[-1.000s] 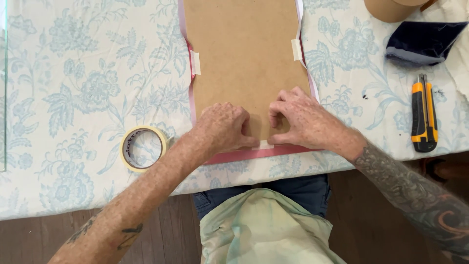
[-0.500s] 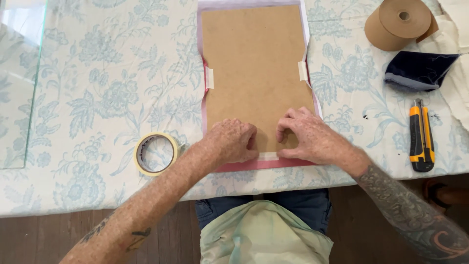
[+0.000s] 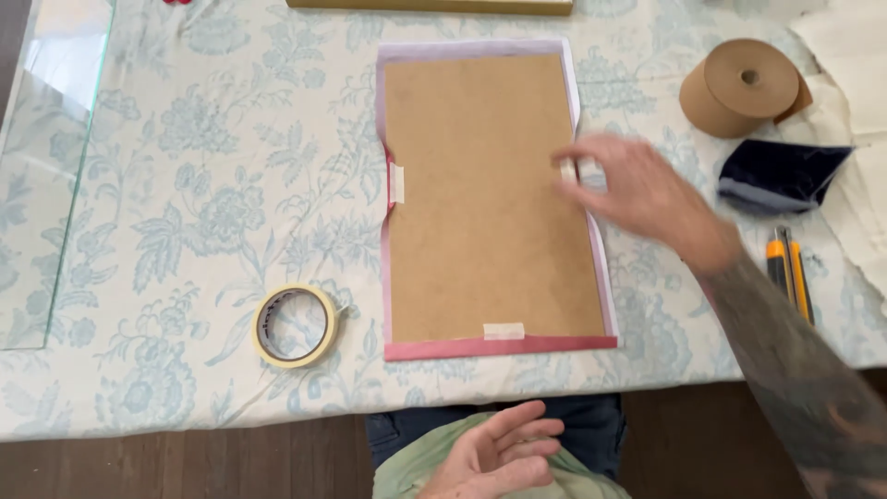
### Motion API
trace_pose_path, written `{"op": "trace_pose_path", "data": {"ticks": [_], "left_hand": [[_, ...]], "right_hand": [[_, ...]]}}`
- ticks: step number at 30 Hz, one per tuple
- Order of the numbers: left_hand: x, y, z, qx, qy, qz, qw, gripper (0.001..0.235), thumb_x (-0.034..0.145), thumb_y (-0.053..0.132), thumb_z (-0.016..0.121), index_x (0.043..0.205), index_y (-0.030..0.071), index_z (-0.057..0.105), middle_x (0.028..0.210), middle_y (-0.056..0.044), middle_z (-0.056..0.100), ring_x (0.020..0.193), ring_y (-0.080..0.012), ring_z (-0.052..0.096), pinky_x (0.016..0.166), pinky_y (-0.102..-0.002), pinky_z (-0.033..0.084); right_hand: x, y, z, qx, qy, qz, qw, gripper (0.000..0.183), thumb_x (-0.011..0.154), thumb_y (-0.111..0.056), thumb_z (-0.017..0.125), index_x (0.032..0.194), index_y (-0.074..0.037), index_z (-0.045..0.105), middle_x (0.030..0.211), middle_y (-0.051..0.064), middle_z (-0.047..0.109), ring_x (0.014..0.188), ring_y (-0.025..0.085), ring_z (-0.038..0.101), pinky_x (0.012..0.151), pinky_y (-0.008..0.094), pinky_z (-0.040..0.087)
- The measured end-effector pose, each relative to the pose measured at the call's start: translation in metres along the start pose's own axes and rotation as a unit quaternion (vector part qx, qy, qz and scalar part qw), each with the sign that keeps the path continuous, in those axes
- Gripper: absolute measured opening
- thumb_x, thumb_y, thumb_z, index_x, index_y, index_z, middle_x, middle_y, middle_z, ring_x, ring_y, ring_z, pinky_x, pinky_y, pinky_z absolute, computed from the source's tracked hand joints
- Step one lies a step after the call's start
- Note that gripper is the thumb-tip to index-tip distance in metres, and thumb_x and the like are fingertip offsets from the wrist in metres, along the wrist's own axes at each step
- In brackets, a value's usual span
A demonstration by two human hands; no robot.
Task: Taping fabric to a board and trimming the excess material with scissors
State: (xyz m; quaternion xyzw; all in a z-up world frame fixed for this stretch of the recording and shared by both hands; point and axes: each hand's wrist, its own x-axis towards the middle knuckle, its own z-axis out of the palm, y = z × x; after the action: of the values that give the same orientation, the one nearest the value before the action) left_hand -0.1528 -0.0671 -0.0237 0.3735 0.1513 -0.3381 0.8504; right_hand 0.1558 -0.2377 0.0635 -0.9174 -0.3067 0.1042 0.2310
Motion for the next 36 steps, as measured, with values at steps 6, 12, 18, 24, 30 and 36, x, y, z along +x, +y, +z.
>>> {"op": "trace_pose_path", "data": {"ticks": [6,12,18,24,30,36], "left_hand": [[0.02,0.001,0.025,-0.304,0.206,-0.024,0.93,0.075,0.078,-0.007,0.079,0.15,0.0,0.059,0.152,-0.019,0.067,0.138,-0.0338,0.063,0.106,-0.048,0.054],[0.055,-0.073,-0.011,-0.533,0.087,0.146,0.829,0.09,0.073,-0.005,0.07,0.156,-0.006,0.036,0.164,-0.033,0.038,0.134,-0.0538,0.05,0.092,-0.069,0.051],[0.055,-0.072,-0.016,-0.501,0.001,0.139,0.854,0.075,0.095,0.004,0.063,0.162,0.005,0.028,0.172,-0.019,0.024,0.156,-0.0421,0.031,0.116,-0.066,0.043],[0.054,-0.048,-0.003,-0.527,0.196,0.118,0.819,0.072,0.084,-0.013,0.059,0.154,0.0,0.048,0.166,-0.023,0.041,0.149,-0.0394,0.041,0.103,-0.07,0.047],[0.055,-0.038,0.002,-0.451,0.218,0.141,0.854,0.095,0.066,-0.033,0.078,0.151,-0.001,0.053,0.162,-0.025,0.048,0.148,-0.044,0.045,0.1,-0.067,0.052],[0.046,0.004,0.03,-0.484,0.322,0.107,0.806,0.081,0.07,-0.033,0.065,0.147,-0.012,0.055,0.158,-0.033,0.054,0.144,-0.0511,0.051,0.099,-0.07,0.048]], "right_hand": [[0.162,0.06,0.015,-0.085,0.092,-0.129,0.984,0.038,0.103,-0.022,0.054,0.132,0.001,0.059,0.132,0.022,0.064,0.114,0.042,0.06,0.094,0.052,0.044],[0.24,0.077,0.047,-0.142,0.016,-0.109,0.984,0.02,0.103,-0.02,0.052,0.112,-0.002,0.053,0.121,0.024,0.061,0.111,0.047,0.058,0.089,0.062,0.047],[0.258,0.091,0.047,-0.183,0.076,-0.083,0.977,0.029,0.102,-0.025,0.068,0.121,-0.004,0.072,0.111,0.021,0.063,0.11,0.039,0.055,0.095,0.052,0.049],[0.237,0.06,0.021,-0.092,0.029,-0.038,0.995,0.018,0.096,-0.018,0.06,0.108,-0.007,0.067,0.108,0.014,0.072,0.1,0.034,0.065,0.082,0.05,0.051],[0.233,0.067,0.024,-0.089,0.02,-0.114,0.989,0.018,0.097,-0.022,0.074,0.103,-0.006,0.081,0.09,0.009,0.077,0.08,0.021,0.07,0.076,0.037,0.056],[0.225,0.069,0.035,-0.127,0.092,-0.138,0.978,0.015,0.1,-0.022,0.071,0.098,-0.007,0.074,0.089,0.011,0.075,0.078,0.031,0.07,0.07,0.048,0.055]]}}
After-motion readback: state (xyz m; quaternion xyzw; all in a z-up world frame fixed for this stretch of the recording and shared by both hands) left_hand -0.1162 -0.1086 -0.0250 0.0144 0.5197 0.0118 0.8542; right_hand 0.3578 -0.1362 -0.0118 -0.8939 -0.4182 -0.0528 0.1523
